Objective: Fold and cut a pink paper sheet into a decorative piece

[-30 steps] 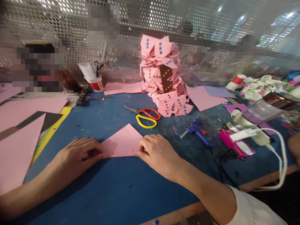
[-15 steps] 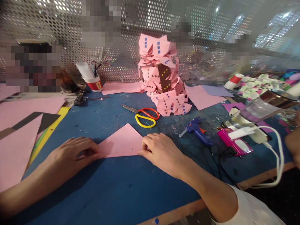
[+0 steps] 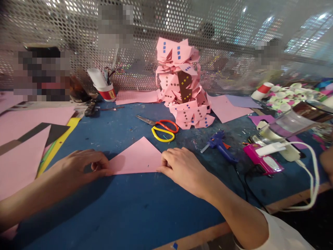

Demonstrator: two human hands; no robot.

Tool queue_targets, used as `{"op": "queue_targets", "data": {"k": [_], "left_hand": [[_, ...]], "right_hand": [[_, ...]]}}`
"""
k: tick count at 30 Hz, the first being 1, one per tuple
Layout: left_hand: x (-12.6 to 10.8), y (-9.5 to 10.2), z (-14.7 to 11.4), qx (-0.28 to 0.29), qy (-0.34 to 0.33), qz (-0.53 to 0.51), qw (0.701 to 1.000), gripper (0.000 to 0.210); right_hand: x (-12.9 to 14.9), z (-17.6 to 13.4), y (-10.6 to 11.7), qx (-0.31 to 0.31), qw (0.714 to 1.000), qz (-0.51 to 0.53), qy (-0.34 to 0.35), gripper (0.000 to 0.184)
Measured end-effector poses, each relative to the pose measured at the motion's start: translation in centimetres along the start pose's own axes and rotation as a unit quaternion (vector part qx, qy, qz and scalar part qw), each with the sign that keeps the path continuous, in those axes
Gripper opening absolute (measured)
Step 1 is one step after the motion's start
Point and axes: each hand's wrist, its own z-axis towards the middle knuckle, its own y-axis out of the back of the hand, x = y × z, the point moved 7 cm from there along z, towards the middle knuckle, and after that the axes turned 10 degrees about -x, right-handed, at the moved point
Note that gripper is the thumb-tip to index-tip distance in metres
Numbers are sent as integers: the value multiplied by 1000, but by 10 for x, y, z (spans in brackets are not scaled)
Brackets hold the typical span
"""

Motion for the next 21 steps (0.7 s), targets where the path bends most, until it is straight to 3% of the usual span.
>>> {"op": "queue_targets", "data": {"k": [9, 21], "left_hand": [[-1, 6, 7, 76, 66, -12, 995, 28], [12, 8, 9, 106, 69, -18, 992, 22]], "right_hand": [[-4, 0, -1, 9, 1000, -16, -7, 25], [-6, 0, 2, 26, 999, -18, -16, 25]]}}
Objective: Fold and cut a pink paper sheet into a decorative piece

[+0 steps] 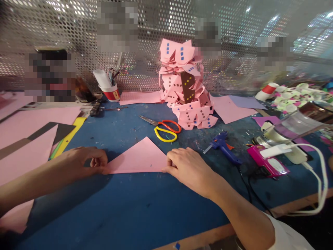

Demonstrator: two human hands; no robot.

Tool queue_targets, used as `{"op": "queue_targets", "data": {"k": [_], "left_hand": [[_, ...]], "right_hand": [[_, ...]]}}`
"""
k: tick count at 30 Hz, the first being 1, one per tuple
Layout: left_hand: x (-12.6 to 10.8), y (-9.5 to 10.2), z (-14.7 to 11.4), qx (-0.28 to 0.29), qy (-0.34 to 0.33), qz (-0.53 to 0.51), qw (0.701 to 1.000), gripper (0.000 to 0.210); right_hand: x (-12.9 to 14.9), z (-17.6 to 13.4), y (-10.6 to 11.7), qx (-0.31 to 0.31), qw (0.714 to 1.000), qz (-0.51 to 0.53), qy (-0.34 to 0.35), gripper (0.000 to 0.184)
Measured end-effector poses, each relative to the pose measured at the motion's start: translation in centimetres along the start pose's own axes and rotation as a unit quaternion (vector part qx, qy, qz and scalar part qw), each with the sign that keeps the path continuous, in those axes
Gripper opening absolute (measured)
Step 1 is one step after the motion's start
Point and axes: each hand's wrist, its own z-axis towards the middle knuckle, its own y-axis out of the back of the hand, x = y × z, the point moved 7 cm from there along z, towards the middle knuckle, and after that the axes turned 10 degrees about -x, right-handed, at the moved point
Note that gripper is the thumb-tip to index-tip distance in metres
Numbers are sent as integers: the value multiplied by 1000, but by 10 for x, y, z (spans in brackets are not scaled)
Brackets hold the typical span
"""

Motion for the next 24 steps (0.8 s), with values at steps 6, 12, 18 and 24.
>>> {"op": "queue_targets", "data": {"k": [6, 12, 18, 24], "left_hand": [[5, 0, 3, 6, 1, -7, 1000, 27], [6, 0, 5, 24, 12, -6, 1000, 30], [3, 1, 3, 30, 25, -1, 999, 28], [0, 4, 2, 18, 14, -13, 1000, 26]], "right_hand": [[-4, -1, 0, 5, 1000, 2, 1, 26], [-9, -3, 0, 8, 1000, -1, -2, 23], [-12, -4, 2, 19, 1000, -7, -16, 23], [-12, -4, 4, 15, 1000, -6, -13, 25]]}}
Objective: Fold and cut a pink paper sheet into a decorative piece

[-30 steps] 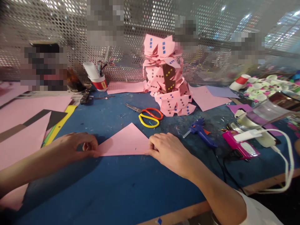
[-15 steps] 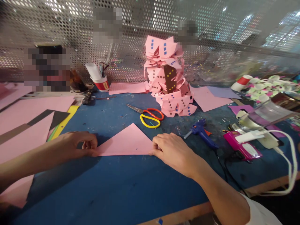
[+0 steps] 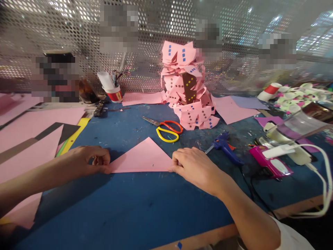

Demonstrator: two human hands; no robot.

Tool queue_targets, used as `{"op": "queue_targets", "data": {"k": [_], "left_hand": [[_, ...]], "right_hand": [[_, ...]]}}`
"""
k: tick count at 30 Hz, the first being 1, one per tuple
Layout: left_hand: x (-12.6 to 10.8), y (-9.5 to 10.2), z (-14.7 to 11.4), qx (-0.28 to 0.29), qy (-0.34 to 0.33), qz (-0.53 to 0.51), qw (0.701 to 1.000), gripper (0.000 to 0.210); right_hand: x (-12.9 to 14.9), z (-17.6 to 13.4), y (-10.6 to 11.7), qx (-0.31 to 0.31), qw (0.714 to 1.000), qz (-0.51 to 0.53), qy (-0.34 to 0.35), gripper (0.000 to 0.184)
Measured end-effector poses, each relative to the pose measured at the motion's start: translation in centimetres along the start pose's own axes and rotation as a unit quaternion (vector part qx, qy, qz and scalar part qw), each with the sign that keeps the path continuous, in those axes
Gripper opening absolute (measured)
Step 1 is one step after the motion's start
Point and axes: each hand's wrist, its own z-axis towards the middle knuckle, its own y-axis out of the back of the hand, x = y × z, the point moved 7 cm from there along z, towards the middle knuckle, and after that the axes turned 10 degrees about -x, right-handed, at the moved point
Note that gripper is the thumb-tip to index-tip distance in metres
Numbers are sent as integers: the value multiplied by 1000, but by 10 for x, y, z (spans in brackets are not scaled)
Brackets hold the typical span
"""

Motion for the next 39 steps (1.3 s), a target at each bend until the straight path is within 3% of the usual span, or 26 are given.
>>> {"op": "queue_targets", "data": {"k": [14, 24, 30, 39], "left_hand": [[6, -6, 1, -19, 6, -7, 1000, 21], [7, -7, 5, -28, 3, -5, 1000, 27], [4, -4, 5, -39, -8, -6, 999, 26], [8, -6, 4, -20, 7, 10, 1000, 24]], "right_hand": [[2, -4, 5, -10, 1000, 0, 12, 25], [-6, -6, 10, 12, 1000, 13, 11, 10], [-6, -5, 10, 9, 1000, 15, 19, 11], [-5, -6, 10, 5, 1000, 14, 21, 12]]}}
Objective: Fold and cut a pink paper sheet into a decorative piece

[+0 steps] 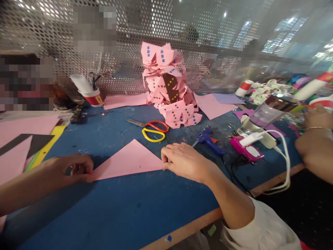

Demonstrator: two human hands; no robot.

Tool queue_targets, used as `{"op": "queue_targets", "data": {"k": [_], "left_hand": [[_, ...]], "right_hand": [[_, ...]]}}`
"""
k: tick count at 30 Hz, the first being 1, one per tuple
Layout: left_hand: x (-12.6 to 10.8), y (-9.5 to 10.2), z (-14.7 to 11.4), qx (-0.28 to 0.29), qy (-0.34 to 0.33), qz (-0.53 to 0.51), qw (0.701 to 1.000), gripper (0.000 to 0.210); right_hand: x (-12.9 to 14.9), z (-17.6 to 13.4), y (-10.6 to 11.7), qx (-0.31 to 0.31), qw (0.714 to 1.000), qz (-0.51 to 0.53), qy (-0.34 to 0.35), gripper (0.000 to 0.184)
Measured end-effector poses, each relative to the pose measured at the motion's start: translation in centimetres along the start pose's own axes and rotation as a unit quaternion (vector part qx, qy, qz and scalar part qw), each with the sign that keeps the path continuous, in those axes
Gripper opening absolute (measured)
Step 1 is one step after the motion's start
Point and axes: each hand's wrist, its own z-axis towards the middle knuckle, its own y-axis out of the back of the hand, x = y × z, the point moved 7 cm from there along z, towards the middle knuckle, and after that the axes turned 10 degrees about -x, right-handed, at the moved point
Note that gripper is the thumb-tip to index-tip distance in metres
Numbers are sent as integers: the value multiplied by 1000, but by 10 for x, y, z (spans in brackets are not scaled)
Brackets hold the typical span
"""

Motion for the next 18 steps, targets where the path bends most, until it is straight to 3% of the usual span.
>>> {"op": "queue_targets", "data": {"k": [10, 12, 16, 18], "left_hand": [[-30, -8, -21, 8, -102, -19, 995, 24], [-34, -11, -27, -14, -123, 3, 992, 27], [-54, -16, -38, -126, -199, -5, 972, 22], [-65, -21, -43, -153, -240, -18, 958, 23]], "right_hand": [[1, 1, 0, 4, 1000, 9, -4, 11], [0, 1, -1, 2, 1000, 10, 2, 10], [0, 0, -3, 3, 1000, 7, 13, 7], [0, 0, -3, 4, 1000, 10, 14, 8]]}}
